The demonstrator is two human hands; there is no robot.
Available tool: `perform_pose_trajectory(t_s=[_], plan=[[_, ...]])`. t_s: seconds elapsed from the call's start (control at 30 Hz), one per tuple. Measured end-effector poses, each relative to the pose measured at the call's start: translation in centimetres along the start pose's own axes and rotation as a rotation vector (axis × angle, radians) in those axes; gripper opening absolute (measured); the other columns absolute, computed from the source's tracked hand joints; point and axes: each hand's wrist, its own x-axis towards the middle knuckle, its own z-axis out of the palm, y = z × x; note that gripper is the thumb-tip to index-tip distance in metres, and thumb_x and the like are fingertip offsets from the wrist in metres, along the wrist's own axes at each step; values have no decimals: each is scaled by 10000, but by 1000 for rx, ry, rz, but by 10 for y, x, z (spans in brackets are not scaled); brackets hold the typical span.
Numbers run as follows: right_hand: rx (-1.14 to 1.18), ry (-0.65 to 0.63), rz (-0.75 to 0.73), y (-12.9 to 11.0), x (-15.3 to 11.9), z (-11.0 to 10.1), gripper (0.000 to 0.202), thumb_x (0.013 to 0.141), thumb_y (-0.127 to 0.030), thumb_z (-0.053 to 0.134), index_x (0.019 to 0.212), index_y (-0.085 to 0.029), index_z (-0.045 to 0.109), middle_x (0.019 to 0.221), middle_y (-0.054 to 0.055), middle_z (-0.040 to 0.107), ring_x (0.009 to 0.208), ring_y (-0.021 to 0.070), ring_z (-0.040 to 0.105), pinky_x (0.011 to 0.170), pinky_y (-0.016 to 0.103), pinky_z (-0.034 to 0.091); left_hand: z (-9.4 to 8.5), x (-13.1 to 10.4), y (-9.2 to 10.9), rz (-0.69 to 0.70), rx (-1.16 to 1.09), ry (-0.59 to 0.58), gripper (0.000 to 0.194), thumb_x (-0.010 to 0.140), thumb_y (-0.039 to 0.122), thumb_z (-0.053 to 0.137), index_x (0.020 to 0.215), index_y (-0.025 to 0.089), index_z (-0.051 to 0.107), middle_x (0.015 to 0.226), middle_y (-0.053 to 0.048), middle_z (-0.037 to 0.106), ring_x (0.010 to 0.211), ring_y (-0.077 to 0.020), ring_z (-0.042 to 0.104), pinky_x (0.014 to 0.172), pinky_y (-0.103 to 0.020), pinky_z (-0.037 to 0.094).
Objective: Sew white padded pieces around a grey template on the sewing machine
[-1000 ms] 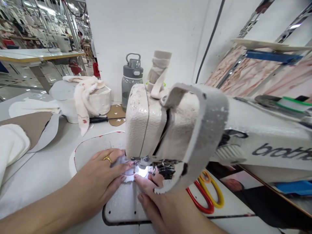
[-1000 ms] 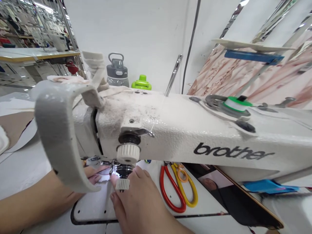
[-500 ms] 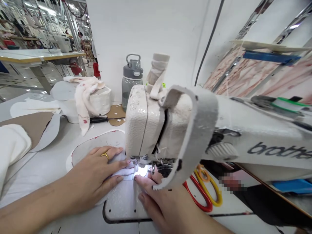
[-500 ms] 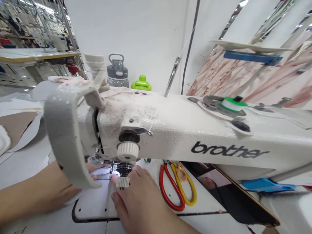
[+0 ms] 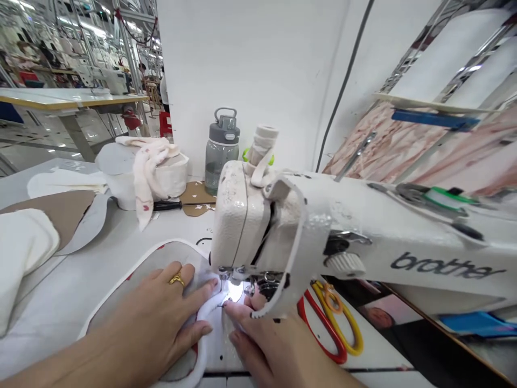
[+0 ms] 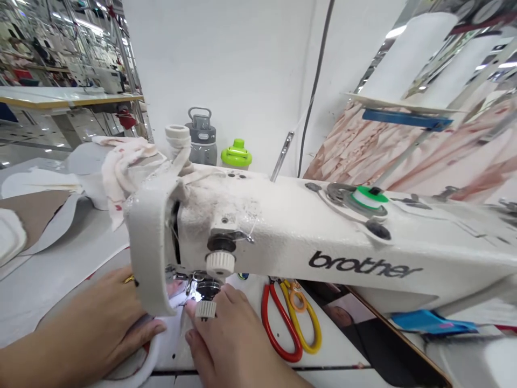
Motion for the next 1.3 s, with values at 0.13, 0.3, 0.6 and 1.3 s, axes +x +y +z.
perform_pose_trajectory(t_s=[0.13, 0.3, 0.6, 1.3], plan=[[3, -17, 25, -5, 1, -4, 328, 974, -335, 503, 1213, -237, 705, 956, 112, 698, 958, 311, 644, 868, 459, 525, -1, 1, -2, 27, 28, -15, 394, 981, 407, 474, 1327, 291, 621, 1076, -86, 718, 961, -268, 641, 868, -403, 499], [31, -48, 41, -6, 1, -8, 334, 979, -335, 492, 1216, -231, 702, 990, 115, 679, 983, 308, 621, 882, 463, 512, -1, -1, -8, 26, 10, -4, 364, 1002, 335, 415, 1266, 328, 665, 1115, -56, 723, 1003, -246, 640, 901, -404, 498], [21, -33, -5, -6, 0, -11, 303, 974, -301, 500, 1166, -210, 716, 979, 103, 709, 970, 309, 591, 868, 441, 503, -8, 0, -20, 69, -31, -18, 365, 1028, 454, 403, 1320, 407, 617, 1350, 22, 655, 1145, -234, 636, 983, -411, 484], [42, -48, 10, -8, -1, -16, 284, 986, -277, 486, 1083, -187, 738, 984, 104, 692, 979, 291, 590, 880, 428, 493, -29, 1, -28, 149, 44, -113, 445, 938, 426, 550, 1383, 413, 555, 1381, -12, 636, 1160, -284, 663, 843, -408, 594]])
